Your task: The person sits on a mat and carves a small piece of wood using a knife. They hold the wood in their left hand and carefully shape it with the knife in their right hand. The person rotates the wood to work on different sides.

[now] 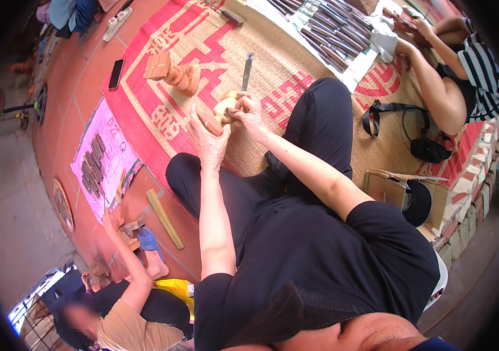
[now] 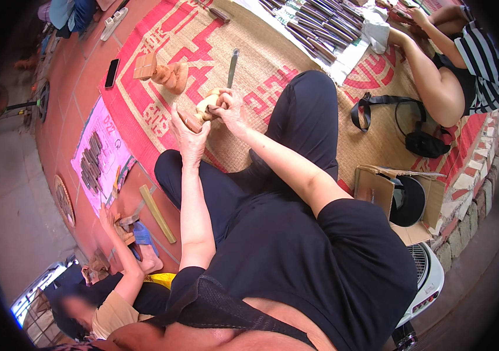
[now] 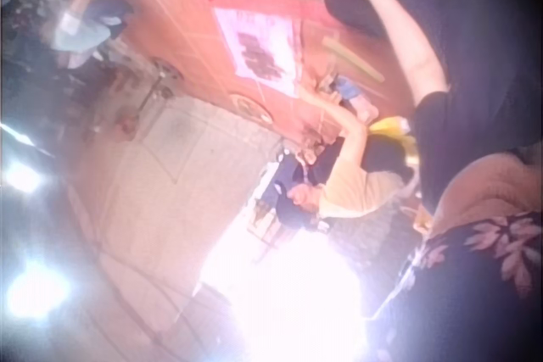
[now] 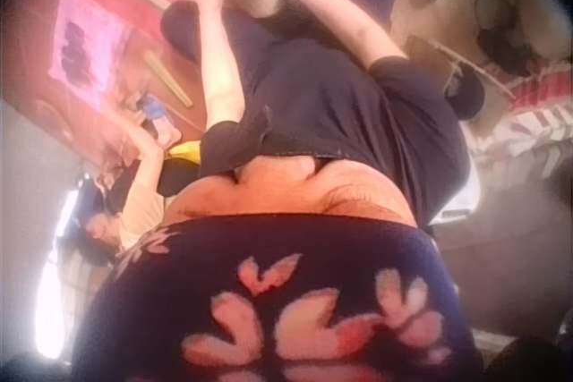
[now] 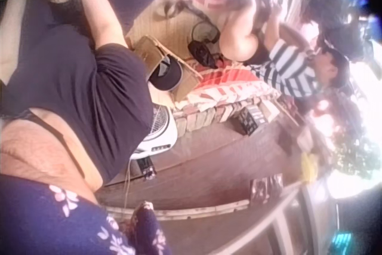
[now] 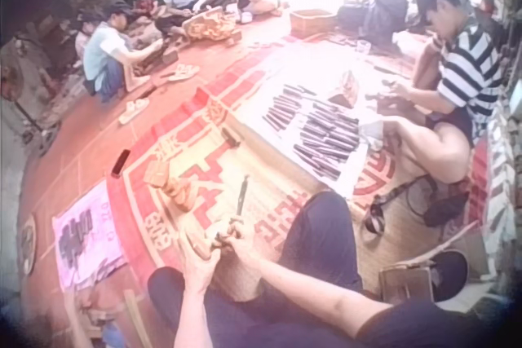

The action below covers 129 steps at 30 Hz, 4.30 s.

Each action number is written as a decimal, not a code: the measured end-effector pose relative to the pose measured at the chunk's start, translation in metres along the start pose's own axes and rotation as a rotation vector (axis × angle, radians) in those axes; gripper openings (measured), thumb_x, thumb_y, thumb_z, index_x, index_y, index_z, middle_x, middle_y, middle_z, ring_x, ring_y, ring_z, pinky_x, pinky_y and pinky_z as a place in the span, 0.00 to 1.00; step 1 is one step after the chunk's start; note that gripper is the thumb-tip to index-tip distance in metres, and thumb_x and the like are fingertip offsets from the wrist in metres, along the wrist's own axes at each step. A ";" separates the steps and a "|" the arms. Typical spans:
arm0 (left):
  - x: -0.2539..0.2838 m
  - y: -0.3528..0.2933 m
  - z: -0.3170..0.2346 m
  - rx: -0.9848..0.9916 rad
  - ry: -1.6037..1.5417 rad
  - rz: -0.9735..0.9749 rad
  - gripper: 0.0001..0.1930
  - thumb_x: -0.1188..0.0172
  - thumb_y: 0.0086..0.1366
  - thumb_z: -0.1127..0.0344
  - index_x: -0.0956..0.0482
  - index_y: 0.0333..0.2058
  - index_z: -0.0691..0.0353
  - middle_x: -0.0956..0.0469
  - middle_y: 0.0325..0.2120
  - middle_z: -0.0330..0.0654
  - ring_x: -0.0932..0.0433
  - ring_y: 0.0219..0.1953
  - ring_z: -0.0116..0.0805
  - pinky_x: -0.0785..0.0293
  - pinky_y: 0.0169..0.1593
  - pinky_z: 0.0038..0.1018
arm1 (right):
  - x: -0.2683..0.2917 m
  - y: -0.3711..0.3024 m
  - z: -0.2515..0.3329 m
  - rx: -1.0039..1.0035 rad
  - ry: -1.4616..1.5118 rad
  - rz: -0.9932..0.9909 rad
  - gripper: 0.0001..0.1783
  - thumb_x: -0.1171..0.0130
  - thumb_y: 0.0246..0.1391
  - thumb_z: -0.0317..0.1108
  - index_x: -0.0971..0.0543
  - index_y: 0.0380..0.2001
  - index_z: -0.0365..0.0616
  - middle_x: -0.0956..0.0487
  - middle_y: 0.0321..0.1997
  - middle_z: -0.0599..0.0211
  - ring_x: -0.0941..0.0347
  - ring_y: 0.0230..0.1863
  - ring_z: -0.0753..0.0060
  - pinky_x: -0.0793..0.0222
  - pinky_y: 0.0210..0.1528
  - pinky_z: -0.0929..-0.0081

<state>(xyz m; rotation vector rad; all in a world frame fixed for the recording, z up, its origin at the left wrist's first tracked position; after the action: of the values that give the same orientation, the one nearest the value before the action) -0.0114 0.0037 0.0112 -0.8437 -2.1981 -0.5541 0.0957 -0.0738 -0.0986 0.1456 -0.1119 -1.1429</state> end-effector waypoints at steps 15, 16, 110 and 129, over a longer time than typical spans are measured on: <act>-0.006 -0.008 0.009 0.052 -0.121 -0.115 0.46 0.31 0.44 0.73 0.44 0.63 0.61 0.39 0.56 0.55 0.41 0.61 0.53 0.43 0.65 0.43 | 0.011 0.010 -0.005 -0.577 0.391 -0.040 0.16 0.28 0.41 0.34 0.27 0.22 0.39 0.26 0.40 0.60 0.29 0.42 0.68 0.32 0.47 0.72; -0.009 -0.004 0.004 0.032 -0.127 -0.107 0.45 0.32 0.44 0.73 0.44 0.63 0.62 0.39 0.56 0.55 0.41 0.61 0.53 0.43 0.65 0.43 | 0.013 0.020 -0.056 -0.417 0.077 -0.060 0.12 0.30 0.46 0.30 0.26 0.26 0.39 0.25 0.39 0.67 0.27 0.39 0.76 0.31 0.43 0.77; -0.008 -0.001 0.004 -0.007 -0.057 -0.169 0.46 0.32 0.42 0.69 0.43 0.62 0.59 0.36 0.49 0.55 0.36 0.53 0.56 0.38 0.59 0.47 | 0.002 0.039 0.000 -0.076 -0.168 0.041 0.14 0.32 0.41 0.38 0.20 0.28 0.39 0.21 0.37 0.56 0.25 0.41 0.54 0.31 0.46 0.63; -0.009 -0.001 0.008 -0.011 -0.064 -0.163 0.46 0.32 0.42 0.68 0.43 0.62 0.59 0.37 0.49 0.56 0.36 0.53 0.57 0.38 0.59 0.48 | -0.014 0.036 0.010 0.054 -0.109 0.245 0.11 0.35 0.48 0.34 0.25 0.28 0.39 0.22 0.47 0.55 0.27 0.50 0.53 0.34 0.55 0.63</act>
<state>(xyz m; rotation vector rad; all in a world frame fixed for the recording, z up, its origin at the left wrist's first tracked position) -0.0106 0.0044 -0.0013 -0.7009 -2.3381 -0.6258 0.1207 -0.0469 -0.0825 0.1143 -0.2506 -0.9034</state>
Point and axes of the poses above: each hand's wrist, its own y-axis towards the middle knuckle, its own x-axis out of the back of the hand, z = x × y, the point moved 2 cm from there along y, towards the middle knuckle
